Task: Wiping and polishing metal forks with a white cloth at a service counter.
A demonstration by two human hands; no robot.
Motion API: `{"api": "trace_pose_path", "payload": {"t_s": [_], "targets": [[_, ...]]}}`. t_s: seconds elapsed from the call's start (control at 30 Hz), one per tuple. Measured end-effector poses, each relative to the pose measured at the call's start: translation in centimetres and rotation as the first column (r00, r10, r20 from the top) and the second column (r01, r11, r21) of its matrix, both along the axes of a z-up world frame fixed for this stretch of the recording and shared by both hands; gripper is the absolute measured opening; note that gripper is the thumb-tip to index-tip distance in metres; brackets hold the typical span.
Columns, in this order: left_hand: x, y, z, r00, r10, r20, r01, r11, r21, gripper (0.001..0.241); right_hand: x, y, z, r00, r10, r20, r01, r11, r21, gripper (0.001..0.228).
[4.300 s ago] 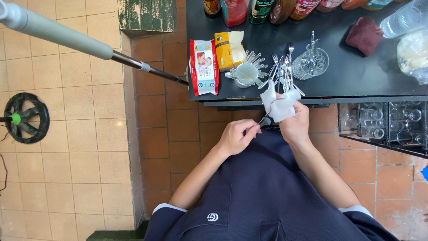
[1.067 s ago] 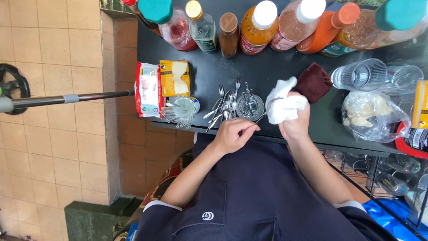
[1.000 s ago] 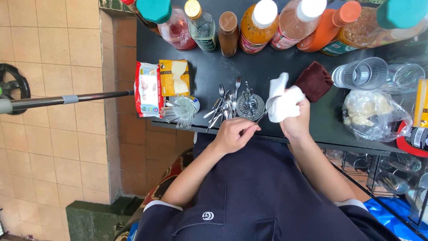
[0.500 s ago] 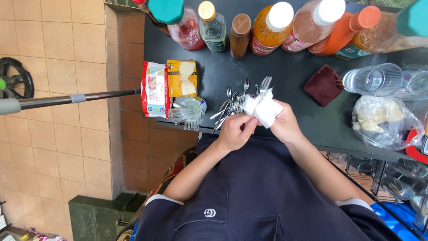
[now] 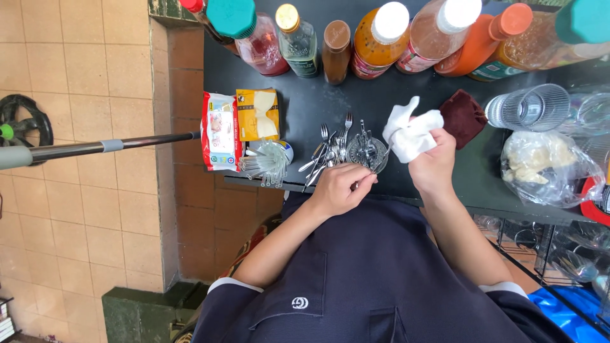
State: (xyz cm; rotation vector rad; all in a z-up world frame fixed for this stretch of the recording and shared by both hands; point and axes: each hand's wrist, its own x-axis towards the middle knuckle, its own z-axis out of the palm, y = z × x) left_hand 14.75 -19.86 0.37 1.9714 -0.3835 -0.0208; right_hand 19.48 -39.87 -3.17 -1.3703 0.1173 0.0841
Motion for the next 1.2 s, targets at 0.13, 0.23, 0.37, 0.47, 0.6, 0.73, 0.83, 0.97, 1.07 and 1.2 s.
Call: {"api": "trace_pose_path", "payload": {"t_s": [0.13, 0.23, 0.37, 0.47, 0.6, 0.73, 0.83, 0.97, 1.07, 1.2], "targets": [[-0.5, -0.3, -0.5, 0.999, -0.051, -0.015, 0.051, 0.999, 0.002, 0.015, -0.7, -1.1, -1.0, 0.999, 0.019, 0.026, -0.022, 0.995, 0.096, 0.011], [-0.8, -0.9, -0.9, 0.997, -0.069, -0.027, 0.067, 0.995, -0.068, 0.016, -0.8, -1.5, -2.2, 0.999, -0.024, -0.023, 0.020, 0.985, -0.169, 0.016], [-0.8, -1.0, -0.8, 0.997, -0.049, -0.060, 0.047, 0.998, -0.036, 0.016, -1.1, -1.2, -2.0, 0.975, 0.108, -0.193, -0.052, 0.960, 0.275, 0.017], [-1.0, -1.1, -1.0, 0.995, -0.055, -0.088, 0.051, 0.998, -0.041, 0.016, -1.4, -0.9, -1.1, 0.968, 0.166, -0.190, -0.074, 0.907, 0.415, 0.022], [-1.1, -0.9, -0.5, 0.997, -0.039, -0.073, 0.034, 0.997, -0.066, 0.015, -1.6, -1.0, -1.2, 0.976, 0.148, -0.162, -0.050, 0.869, 0.492, 0.019], [-1.2, -0.7, -0.5, 0.998, -0.030, -0.062, 0.025, 0.996, -0.090, 0.014, -1.1, 0.6, 1.6, 0.973, 0.032, -0.229, 0.092, 0.856, 0.509, 0.023], [-1.3, -0.6, -0.6, 0.994, -0.040, -0.099, 0.031, 0.996, -0.088, 0.014, -1.9, -0.3, -0.7, 0.983, 0.012, -0.182, 0.087, 0.848, 0.523, 0.021], [-1.2, -0.5, -0.5, 0.997, -0.031, -0.064, 0.025, 0.996, -0.084, 0.015, -2.1, -1.5, -3.2, 0.995, -0.091, -0.039, 0.099, 0.936, 0.337, 0.022], [-1.0, -0.4, -0.6, 0.990, -0.042, -0.133, 0.026, 0.993, -0.119, 0.017, -1.8, -2.1, -3.8, 0.986, -0.162, -0.025, 0.163, 0.950, 0.267, 0.023], [-1.2, -0.4, -0.8, 0.977, -0.079, -0.198, 0.040, 0.980, -0.196, 0.022, -1.1, -3.4, -3.5, 0.986, -0.165, 0.017, 0.151, 0.936, 0.319, 0.028]]}}
